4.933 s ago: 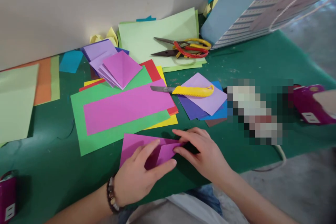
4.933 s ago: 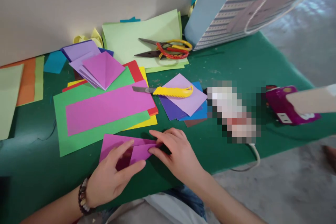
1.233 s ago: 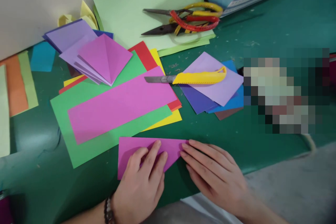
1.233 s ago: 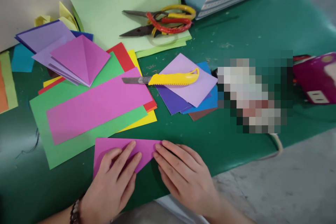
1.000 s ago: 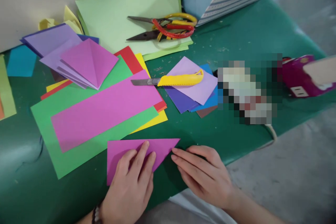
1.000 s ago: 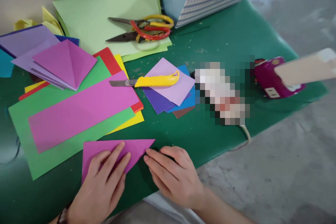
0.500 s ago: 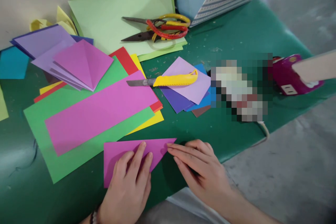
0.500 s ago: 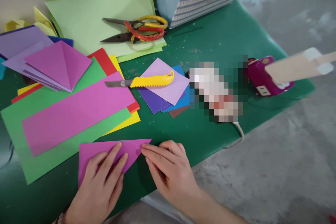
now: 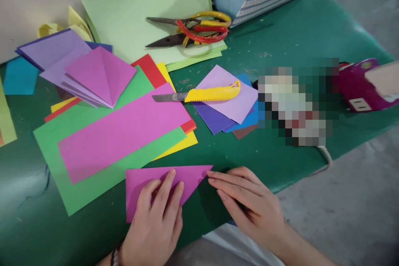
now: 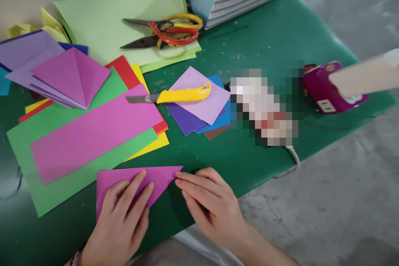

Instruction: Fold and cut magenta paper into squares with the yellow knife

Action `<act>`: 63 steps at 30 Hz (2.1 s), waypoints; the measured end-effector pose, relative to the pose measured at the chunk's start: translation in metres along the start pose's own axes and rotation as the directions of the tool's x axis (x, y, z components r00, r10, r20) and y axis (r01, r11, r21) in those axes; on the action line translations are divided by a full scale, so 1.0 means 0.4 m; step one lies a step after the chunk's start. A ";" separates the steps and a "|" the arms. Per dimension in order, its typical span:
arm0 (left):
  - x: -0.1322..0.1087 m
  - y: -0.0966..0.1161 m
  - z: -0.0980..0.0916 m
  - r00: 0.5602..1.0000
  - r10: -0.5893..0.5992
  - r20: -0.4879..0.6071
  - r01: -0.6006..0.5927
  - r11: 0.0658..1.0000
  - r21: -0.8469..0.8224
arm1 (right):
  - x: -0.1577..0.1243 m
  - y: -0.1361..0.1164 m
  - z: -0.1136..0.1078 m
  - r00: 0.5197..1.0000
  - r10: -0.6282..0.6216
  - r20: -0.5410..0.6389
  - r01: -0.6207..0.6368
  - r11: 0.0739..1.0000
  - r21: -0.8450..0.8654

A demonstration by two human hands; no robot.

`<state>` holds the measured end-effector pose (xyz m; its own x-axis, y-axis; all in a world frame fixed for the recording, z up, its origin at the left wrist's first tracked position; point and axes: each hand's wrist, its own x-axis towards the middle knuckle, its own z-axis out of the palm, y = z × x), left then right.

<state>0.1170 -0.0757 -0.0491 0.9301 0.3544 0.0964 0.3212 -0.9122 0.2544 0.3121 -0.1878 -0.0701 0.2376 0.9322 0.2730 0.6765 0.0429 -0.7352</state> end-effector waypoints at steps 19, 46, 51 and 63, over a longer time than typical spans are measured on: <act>0.006 -0.002 -0.003 1.000 -0.012 -0.006 0.012 0.999 -0.033 | 0.011 -0.002 0.008 0.997 0.080 0.012 -0.080 0.997 -0.019; -0.006 -0.001 0.002 1.000 -0.003 0.010 0.003 1.000 -0.003 | 0.035 0.032 -0.025 0.985 0.150 -0.089 -0.163 0.972 -0.171; -0.005 -0.003 0.002 1.000 0.003 -0.010 -0.003 1.000 0.000 | 0.054 0.043 -0.017 0.991 0.131 -0.035 -0.136 0.954 -0.266; -0.008 -0.003 0.005 1.000 -0.003 0.027 0.002 1.000 0.013 | 0.072 0.032 -0.010 0.977 0.213 -0.016 -0.208 0.933 -0.293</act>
<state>0.1140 -0.0762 -0.0516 0.9337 0.3512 0.0695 0.3258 -0.9140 0.2419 0.3305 -0.1620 -0.0692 0.3873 0.9140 0.1205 0.7864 -0.2593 -0.5607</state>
